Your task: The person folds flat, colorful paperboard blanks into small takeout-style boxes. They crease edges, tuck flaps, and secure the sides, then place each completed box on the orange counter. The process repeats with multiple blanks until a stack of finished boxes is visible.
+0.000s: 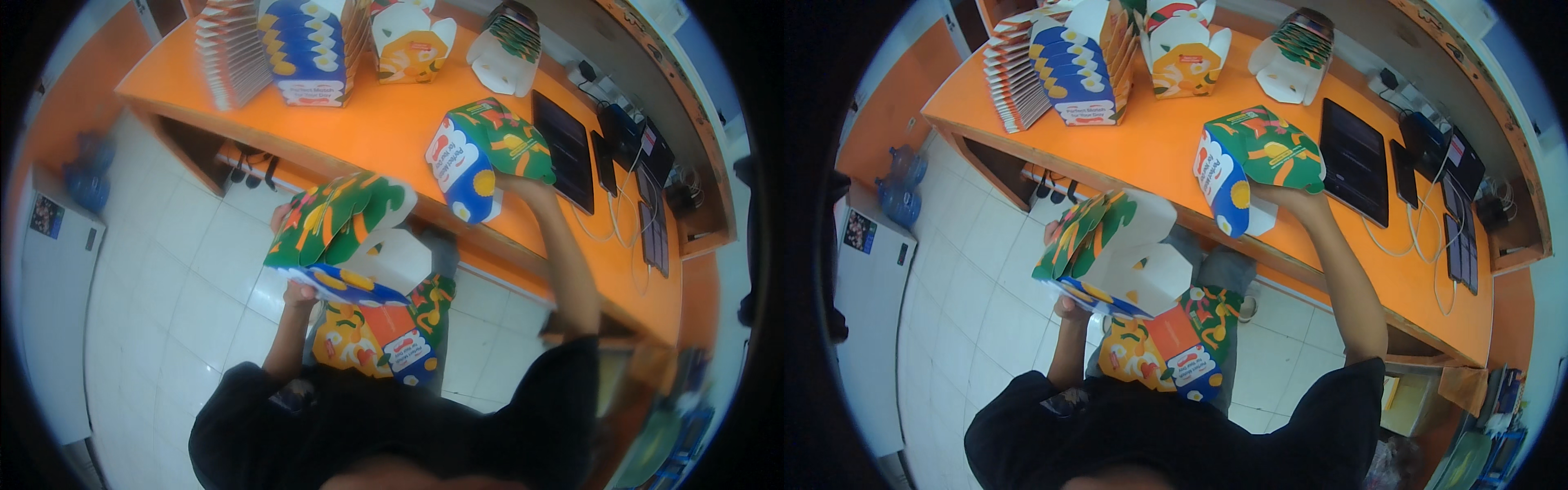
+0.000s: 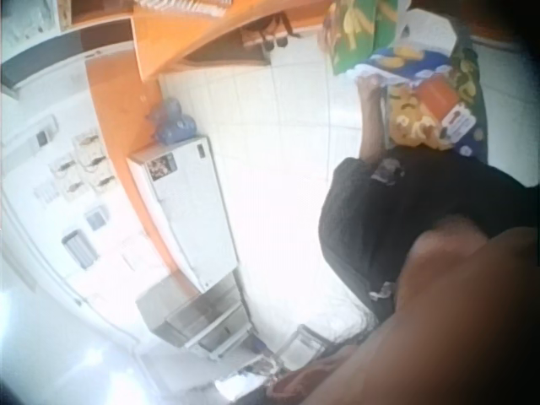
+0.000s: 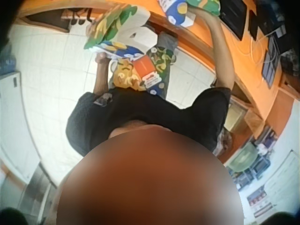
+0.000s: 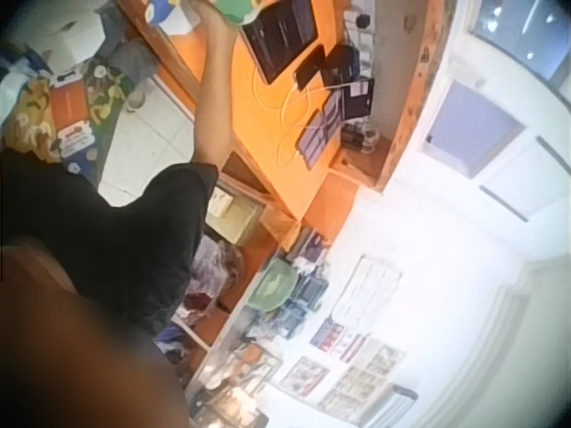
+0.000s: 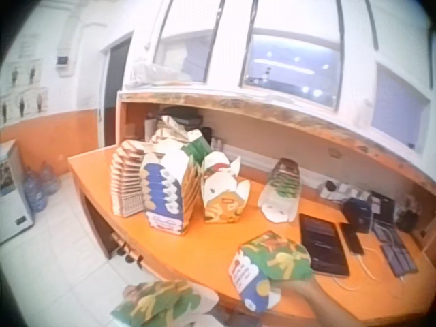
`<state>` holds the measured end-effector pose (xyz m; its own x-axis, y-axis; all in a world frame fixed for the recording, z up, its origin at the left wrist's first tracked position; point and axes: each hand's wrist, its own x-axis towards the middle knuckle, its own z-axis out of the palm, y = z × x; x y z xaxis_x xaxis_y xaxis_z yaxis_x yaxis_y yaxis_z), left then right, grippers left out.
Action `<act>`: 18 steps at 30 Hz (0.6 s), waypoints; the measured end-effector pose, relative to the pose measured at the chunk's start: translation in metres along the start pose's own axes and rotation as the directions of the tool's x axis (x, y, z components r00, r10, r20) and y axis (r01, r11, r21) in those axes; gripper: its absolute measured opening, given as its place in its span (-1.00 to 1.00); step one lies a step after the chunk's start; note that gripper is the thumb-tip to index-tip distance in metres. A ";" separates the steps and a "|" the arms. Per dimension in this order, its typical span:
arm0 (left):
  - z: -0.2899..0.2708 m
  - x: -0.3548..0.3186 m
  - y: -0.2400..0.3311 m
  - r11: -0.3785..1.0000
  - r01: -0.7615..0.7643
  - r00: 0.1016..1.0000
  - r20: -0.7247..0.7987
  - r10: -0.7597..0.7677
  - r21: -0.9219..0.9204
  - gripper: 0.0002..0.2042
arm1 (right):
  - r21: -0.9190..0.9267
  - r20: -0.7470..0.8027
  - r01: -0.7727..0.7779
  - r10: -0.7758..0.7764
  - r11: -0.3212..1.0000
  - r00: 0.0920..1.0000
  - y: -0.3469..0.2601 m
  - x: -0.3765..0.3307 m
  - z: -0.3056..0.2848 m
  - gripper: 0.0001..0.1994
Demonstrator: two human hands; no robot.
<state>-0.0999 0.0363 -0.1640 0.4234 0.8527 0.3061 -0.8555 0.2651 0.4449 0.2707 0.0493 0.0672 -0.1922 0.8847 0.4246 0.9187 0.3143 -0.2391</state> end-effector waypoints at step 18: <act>0.087 0.089 -0.012 0.886 -0.289 0.911 0.387 0.140 0.361 -0.03 | 0.396 0.301 -0.125 0.000 0.910 0.954 -0.077 -0.129 -0.027 -0.56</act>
<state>-0.0262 0.0701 -0.0683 0.3820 0.6396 0.6671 -0.7730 -0.1745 0.6100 0.2338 -0.0980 0.0542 -0.2869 0.9474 0.1420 0.7234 0.3114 -0.6162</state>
